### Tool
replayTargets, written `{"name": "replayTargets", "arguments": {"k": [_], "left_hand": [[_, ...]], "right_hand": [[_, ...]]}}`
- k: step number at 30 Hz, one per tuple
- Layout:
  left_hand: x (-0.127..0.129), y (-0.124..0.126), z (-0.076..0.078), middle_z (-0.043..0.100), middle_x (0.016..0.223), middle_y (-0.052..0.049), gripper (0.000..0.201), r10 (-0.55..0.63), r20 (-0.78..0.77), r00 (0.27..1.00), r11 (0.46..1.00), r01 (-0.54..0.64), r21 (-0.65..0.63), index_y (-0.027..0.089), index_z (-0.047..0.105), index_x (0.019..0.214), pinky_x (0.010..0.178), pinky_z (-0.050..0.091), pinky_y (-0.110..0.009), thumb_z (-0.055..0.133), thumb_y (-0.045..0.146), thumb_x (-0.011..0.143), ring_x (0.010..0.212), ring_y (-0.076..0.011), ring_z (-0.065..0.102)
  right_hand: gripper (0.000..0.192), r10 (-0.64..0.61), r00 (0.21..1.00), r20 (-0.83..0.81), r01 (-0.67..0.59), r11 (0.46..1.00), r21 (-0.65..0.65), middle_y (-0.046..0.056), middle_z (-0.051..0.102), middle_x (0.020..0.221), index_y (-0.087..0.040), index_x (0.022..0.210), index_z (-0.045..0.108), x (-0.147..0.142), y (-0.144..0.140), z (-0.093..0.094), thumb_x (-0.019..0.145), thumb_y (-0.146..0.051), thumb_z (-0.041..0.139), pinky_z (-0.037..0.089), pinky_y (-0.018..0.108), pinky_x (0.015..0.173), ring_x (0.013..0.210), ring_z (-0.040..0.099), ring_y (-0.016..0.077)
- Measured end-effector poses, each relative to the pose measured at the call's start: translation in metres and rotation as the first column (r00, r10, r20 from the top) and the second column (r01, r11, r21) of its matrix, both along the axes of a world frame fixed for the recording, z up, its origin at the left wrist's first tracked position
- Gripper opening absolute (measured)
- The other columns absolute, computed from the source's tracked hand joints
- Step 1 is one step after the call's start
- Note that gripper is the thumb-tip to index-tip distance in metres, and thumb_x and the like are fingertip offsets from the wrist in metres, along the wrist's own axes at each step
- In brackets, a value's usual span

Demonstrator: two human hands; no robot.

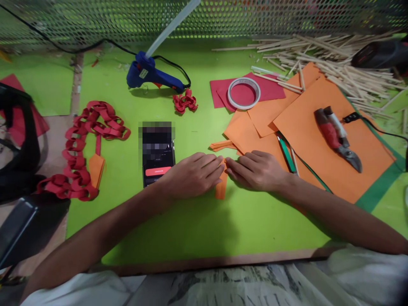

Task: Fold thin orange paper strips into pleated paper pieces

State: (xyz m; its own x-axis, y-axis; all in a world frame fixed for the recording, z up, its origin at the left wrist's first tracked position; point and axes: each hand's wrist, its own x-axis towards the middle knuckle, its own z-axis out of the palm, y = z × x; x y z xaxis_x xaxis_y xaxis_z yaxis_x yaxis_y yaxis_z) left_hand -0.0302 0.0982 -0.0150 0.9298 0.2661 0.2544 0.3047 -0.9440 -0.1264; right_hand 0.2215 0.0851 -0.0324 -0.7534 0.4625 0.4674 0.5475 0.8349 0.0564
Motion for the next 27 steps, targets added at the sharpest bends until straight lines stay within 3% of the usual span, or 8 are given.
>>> {"name": "replayTargets", "arguments": {"k": [11, 20, 27], "left_hand": [[0.0004, -0.0040, 0.0017, 0.069, 0.122, -0.018, 0.028, -0.012, -0.011, 1.000, 1.000, 0.012, -0.003, 0.008, 0.062, 0.124, 0.088, 0.054, -0.038, 0.055, 0.024, 0.101, 0.108, -0.0252, 0.065], [0.0017, -0.0057, 0.0030, 0.070, 0.118, -0.021, 0.032, -0.024, -0.007, 1.000, 0.999, 0.024, 0.041, 0.002, 0.063, 0.122, 0.086, 0.055, -0.039, 0.059, 0.025, 0.100, 0.107, -0.0276, 0.067], [0.0016, -0.0050, 0.0037, 0.071, 0.118, -0.016, 0.029, -0.008, -0.043, 0.999, 0.997, 0.011, 0.078, 0.007, 0.064, 0.120, 0.086, 0.055, -0.037, 0.053, 0.028, 0.103, 0.106, -0.0250, 0.067]], "right_hand": [[0.015, -0.090, 0.994, -0.055, 0.087, 0.995, -0.058, -0.001, 0.061, 0.066, -0.014, 0.101, 0.069, -0.0075, -0.0040, -0.0015, 0.093, -0.025, 0.062, 0.034, 0.031, 0.053, 0.059, 0.051, 0.0115], [0.018, -0.028, 1.000, -0.002, 0.028, 0.999, 0.022, -0.002, 0.057, 0.064, -0.009, 0.106, 0.067, -0.0064, -0.0028, 0.0014, 0.094, -0.021, 0.061, 0.033, 0.031, 0.053, 0.058, 0.046, 0.0119], [0.017, -0.010, 1.000, -0.005, 0.010, 0.998, 0.058, -0.002, 0.058, 0.063, -0.011, 0.106, 0.067, -0.0068, -0.0023, 0.0039, 0.093, -0.021, 0.062, 0.032, 0.031, 0.051, 0.058, 0.045, 0.0115]]}}
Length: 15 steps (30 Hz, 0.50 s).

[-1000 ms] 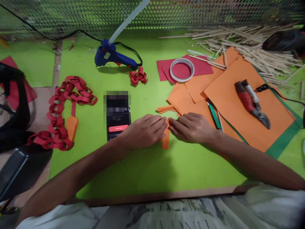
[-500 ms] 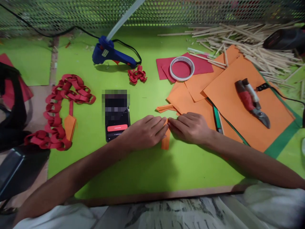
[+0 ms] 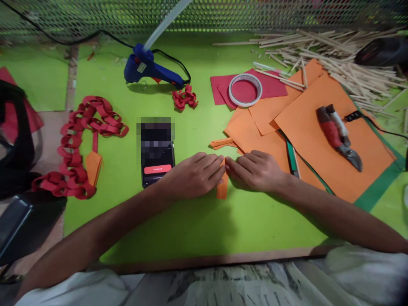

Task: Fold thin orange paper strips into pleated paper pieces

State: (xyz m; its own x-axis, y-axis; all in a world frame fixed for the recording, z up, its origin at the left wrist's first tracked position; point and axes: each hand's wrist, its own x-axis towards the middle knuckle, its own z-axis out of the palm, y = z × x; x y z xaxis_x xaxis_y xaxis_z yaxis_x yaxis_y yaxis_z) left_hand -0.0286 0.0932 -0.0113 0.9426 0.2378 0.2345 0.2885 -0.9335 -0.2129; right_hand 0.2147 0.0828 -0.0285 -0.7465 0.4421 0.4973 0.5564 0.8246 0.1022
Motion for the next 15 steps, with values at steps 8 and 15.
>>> {"name": "replayTargets", "arguments": {"k": [8, 15], "left_hand": [[-0.0007, 0.0011, -0.0035, 0.070, 0.122, -0.015, 0.031, -0.009, -0.024, 1.000, 1.000, 0.009, 0.000, 0.008, 0.062, 0.124, 0.088, 0.055, -0.036, 0.052, 0.028, 0.103, 0.110, -0.0247, 0.065], [-0.0028, 0.0021, -0.0028, 0.070, 0.121, -0.018, 0.034, -0.028, -0.017, 0.999, 0.999, 0.028, -0.037, 0.003, 0.060, 0.126, 0.087, 0.056, -0.038, 0.055, 0.026, 0.102, 0.109, -0.0266, 0.066]], "right_hand": [[0.022, 0.001, 0.999, 0.052, -0.004, 0.999, 0.051, -0.003, 0.058, 0.063, -0.010, 0.106, 0.068, 0.0022, -0.0020, 0.0000, 0.094, -0.027, 0.063, 0.034, 0.030, 0.052, 0.058, 0.045, 0.0106], [0.024, 0.034, 0.999, 0.042, -0.036, 0.999, 0.032, -0.003, 0.059, 0.064, -0.008, 0.109, 0.067, 0.0035, -0.0026, -0.0003, 0.092, -0.026, 0.064, 0.034, 0.029, 0.052, 0.058, 0.046, 0.0104]]}}
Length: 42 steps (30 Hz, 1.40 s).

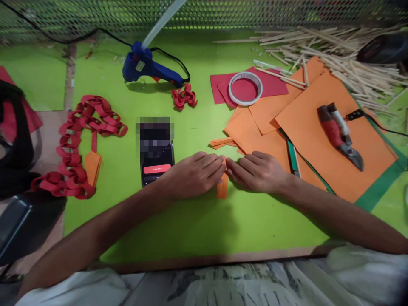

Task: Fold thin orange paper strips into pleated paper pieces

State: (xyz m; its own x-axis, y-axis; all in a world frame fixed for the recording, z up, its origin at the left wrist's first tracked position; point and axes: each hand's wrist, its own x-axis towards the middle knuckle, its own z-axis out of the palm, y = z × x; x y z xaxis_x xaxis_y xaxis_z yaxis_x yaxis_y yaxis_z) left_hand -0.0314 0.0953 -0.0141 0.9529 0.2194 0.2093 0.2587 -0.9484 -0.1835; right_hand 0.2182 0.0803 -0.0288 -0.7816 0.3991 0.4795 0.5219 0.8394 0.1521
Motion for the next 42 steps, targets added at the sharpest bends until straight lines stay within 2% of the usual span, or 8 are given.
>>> {"name": "replayTargets", "arguments": {"k": [22, 28, 42], "left_hand": [[0.0022, 0.0006, 0.0000, 0.069, 0.123, -0.018, 0.037, 0.024, 0.007, 1.000, 0.999, -0.024, -0.025, 0.003, 0.062, 0.124, 0.092, 0.056, -0.039, 0.050, 0.031, 0.104, 0.111, -0.0265, 0.065], [0.0022, 0.0012, 0.0001, 0.070, 0.122, -0.018, 0.039, 0.024, 0.024, 0.999, 0.999, -0.023, -0.036, 0.002, 0.062, 0.124, 0.091, 0.056, -0.039, 0.051, 0.033, 0.104, 0.109, -0.0265, 0.066], [0.0024, 0.0021, -0.0011, 0.070, 0.121, -0.018, 0.039, 0.025, 0.052, 0.998, 0.998, -0.022, -0.056, 0.003, 0.062, 0.122, 0.090, 0.055, -0.039, 0.052, 0.034, 0.103, 0.108, -0.0267, 0.066]], "right_hand": [[0.024, -0.012, 1.000, -0.002, 0.012, 1.000, -0.003, -0.003, 0.057, 0.063, -0.009, 0.107, 0.069, -0.0007, -0.0005, 0.0003, 0.094, -0.028, 0.063, 0.033, 0.030, 0.052, 0.058, 0.045, 0.0106], [0.030, -0.006, 1.000, -0.018, 0.006, 1.000, -0.029, -0.002, 0.059, 0.065, -0.006, 0.111, 0.068, 0.0023, -0.0003, -0.0022, 0.092, -0.029, 0.066, 0.035, 0.031, 0.052, 0.059, 0.048, 0.0117], [0.029, 0.004, 1.000, -0.005, -0.004, 0.998, -0.058, -0.003, 0.059, 0.065, -0.010, 0.113, 0.068, 0.0069, 0.0025, -0.0024, 0.093, -0.031, 0.064, 0.035, 0.031, 0.053, 0.059, 0.048, 0.0113]]}}
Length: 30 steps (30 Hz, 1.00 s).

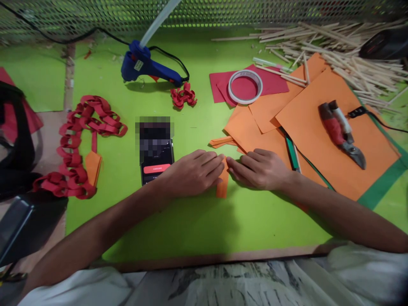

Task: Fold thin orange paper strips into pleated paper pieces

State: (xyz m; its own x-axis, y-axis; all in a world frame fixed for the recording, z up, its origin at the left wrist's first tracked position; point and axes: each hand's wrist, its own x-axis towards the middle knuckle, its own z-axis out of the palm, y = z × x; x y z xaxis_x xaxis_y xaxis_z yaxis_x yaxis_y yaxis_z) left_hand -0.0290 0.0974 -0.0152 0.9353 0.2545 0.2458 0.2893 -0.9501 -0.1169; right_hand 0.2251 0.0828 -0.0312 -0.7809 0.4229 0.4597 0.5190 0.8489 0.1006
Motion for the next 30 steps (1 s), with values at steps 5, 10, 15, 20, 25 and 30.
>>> {"name": "replayTargets", "arguments": {"k": [5, 10, 15, 20, 25, 30], "left_hand": [[0.0011, -0.0009, -0.0014, 0.069, 0.121, -0.017, 0.045, 0.028, -0.004, 1.000, 1.000, -0.028, 0.003, 0.001, 0.060, 0.126, 0.092, 0.054, -0.040, 0.048, 0.038, 0.104, 0.108, -0.0271, 0.064], [0.0022, -0.0014, -0.0005, 0.068, 0.122, -0.018, 0.047, 0.049, -0.036, 0.998, 0.998, -0.051, -0.040, 0.000, 0.058, 0.128, 0.092, 0.052, -0.042, 0.044, 0.038, 0.105, 0.109, -0.0279, 0.062], [0.0025, -0.0017, 0.0008, 0.067, 0.123, -0.018, 0.046, 0.053, -0.056, 0.997, 0.995, -0.057, -0.081, 0.001, 0.058, 0.129, 0.093, 0.051, -0.042, 0.044, 0.037, 0.105, 0.110, -0.0286, 0.061], [0.0028, -0.0013, 0.0005, 0.066, 0.123, -0.018, 0.046, 0.058, -0.060, 0.997, 0.993, -0.063, -0.095, 0.002, 0.058, 0.129, 0.093, 0.051, -0.042, 0.043, 0.038, 0.105, 0.111, -0.0288, 0.060], [0.0035, 0.0004, 0.0014, 0.067, 0.122, -0.019, 0.050, 0.069, -0.033, 0.997, 0.995, -0.072, -0.075, 0.000, 0.057, 0.129, 0.091, 0.052, -0.042, 0.044, 0.040, 0.104, 0.109, -0.0299, 0.060], [0.0043, 0.0008, 0.0051, 0.067, 0.121, -0.020, 0.052, 0.082, -0.082, 0.993, 0.996, -0.086, -0.036, 0.000, 0.058, 0.130, 0.087, 0.052, -0.043, 0.041, 0.042, 0.104, 0.107, -0.0310, 0.061]], "right_hand": [[0.028, -0.009, 1.000, 0.001, 0.009, 1.000, -0.002, -0.003, 0.059, 0.065, -0.010, 0.113, 0.068, -0.0002, -0.0011, -0.0004, 0.094, -0.030, 0.064, 0.035, 0.031, 0.053, 0.059, 0.049, 0.0115], [0.027, -0.016, 1.000, 0.005, 0.017, 1.000, -0.018, -0.003, 0.059, 0.065, -0.010, 0.112, 0.068, -0.0007, -0.0009, -0.0002, 0.093, -0.030, 0.064, 0.035, 0.031, 0.053, 0.058, 0.049, 0.0116], [0.026, -0.024, 1.000, 0.010, 0.024, 0.999, -0.027, -0.003, 0.058, 0.064, -0.011, 0.111, 0.068, -0.0011, -0.0009, 0.0005, 0.095, -0.030, 0.062, 0.033, 0.031, 0.053, 0.058, 0.048, 0.0111], [0.024, -0.030, 1.000, 0.009, 0.030, 0.999, -0.015, -0.004, 0.057, 0.064, -0.013, 0.109, 0.068, -0.0006, -0.0009, -0.0002, 0.094, -0.031, 0.062, 0.033, 0.030, 0.053, 0.058, 0.048, 0.0111], [0.025, -0.027, 0.999, 0.020, 0.027, 0.999, -0.016, -0.004, 0.057, 0.063, -0.013, 0.111, 0.068, -0.0011, -0.0003, 0.0005, 0.095, -0.031, 0.060, 0.034, 0.030, 0.052, 0.057, 0.048, 0.0111], [0.028, -0.008, 1.000, 0.004, 0.008, 1.000, -0.011, -0.003, 0.058, 0.063, -0.010, 0.113, 0.068, -0.0005, 0.0003, 0.0010, 0.093, -0.029, 0.064, 0.035, 0.030, 0.051, 0.057, 0.048, 0.0114]]}}
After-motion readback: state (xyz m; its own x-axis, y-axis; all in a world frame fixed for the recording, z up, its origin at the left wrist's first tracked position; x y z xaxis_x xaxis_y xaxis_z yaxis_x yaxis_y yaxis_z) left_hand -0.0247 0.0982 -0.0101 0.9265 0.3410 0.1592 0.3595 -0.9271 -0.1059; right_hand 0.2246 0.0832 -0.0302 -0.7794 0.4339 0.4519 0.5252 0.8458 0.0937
